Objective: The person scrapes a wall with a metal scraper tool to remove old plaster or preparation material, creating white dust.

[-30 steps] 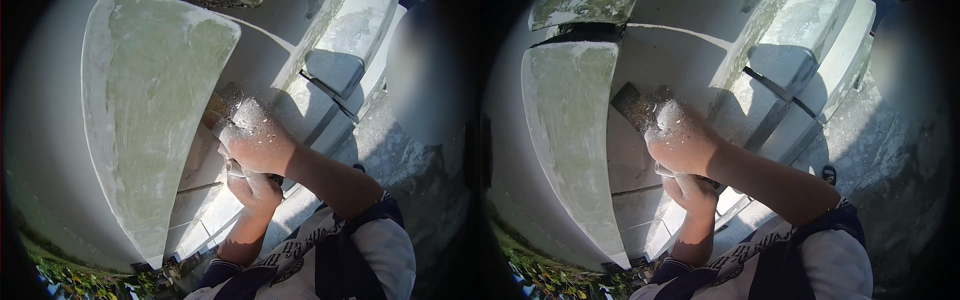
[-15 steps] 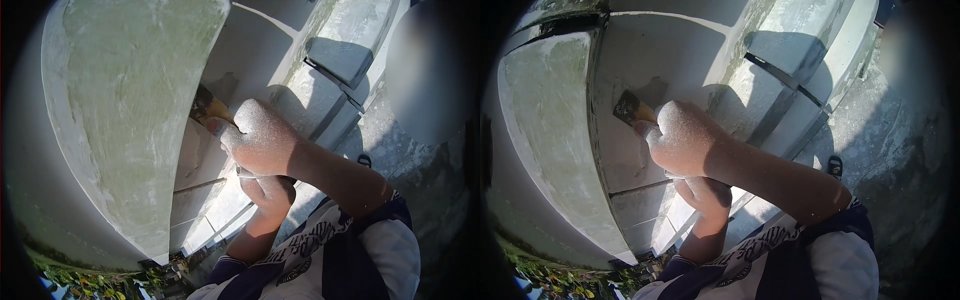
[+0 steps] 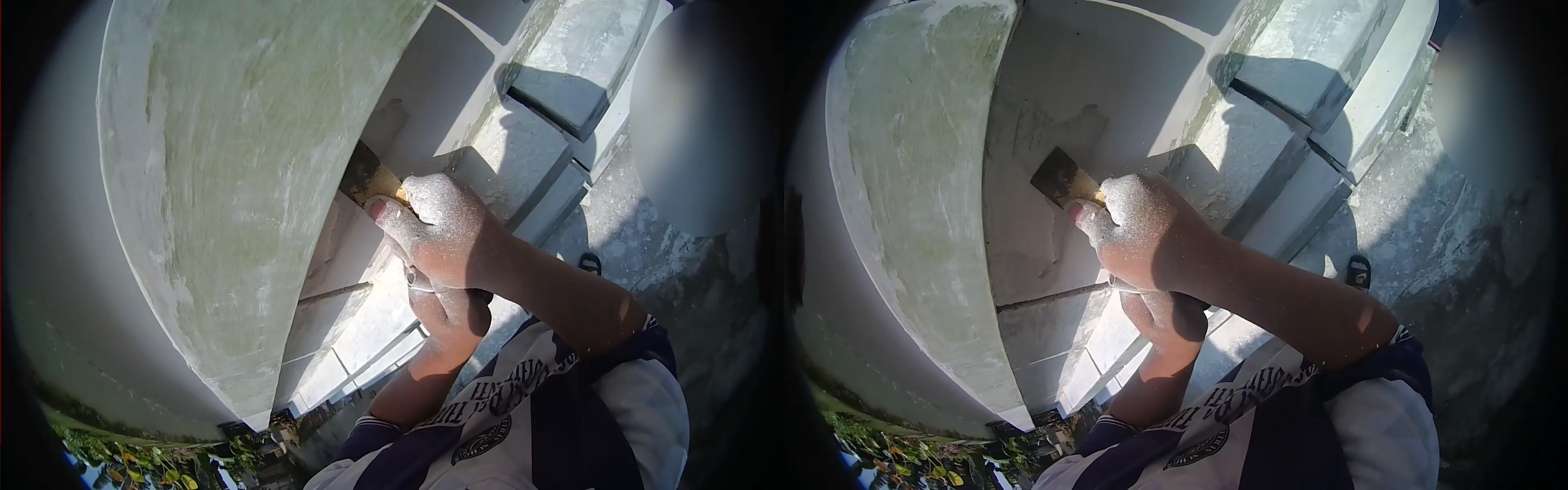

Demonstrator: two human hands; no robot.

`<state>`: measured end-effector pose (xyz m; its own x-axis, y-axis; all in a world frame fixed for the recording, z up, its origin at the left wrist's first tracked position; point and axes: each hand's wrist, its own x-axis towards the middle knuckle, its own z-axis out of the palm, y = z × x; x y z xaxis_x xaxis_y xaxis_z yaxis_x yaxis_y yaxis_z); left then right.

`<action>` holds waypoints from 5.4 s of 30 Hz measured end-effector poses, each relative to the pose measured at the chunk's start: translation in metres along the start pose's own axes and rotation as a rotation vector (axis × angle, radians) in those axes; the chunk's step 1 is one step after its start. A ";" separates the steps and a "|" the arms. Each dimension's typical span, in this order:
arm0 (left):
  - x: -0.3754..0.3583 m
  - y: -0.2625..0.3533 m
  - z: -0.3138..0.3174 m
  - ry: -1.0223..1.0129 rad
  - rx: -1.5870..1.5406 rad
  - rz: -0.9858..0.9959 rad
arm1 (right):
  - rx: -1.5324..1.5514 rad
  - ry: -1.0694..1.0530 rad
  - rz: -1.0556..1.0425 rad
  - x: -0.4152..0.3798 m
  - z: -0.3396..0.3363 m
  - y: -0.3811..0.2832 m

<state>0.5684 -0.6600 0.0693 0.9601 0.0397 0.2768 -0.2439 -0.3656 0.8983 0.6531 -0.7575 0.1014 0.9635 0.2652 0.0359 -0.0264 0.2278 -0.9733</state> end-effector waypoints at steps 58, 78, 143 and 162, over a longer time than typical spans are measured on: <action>-0.045 -0.003 -0.226 -0.513 0.523 0.105 | 0.974 0.222 -0.074 -0.063 0.216 0.078; -0.021 0.024 -0.199 -0.313 0.803 0.173 | 1.250 0.134 -0.119 -0.028 0.197 0.044; -0.010 0.027 -0.158 -0.354 0.643 0.225 | 1.116 0.220 0.153 -0.034 0.162 0.024; 0.002 0.014 -0.157 -0.296 0.621 0.345 | 1.073 0.083 -0.003 -0.033 0.156 0.051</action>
<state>0.5453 -0.5188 0.1360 0.8616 -0.3897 0.3252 -0.4984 -0.7706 0.3972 0.5783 -0.6088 0.0855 0.9779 0.2083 -0.0168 -0.2052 0.9422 -0.2649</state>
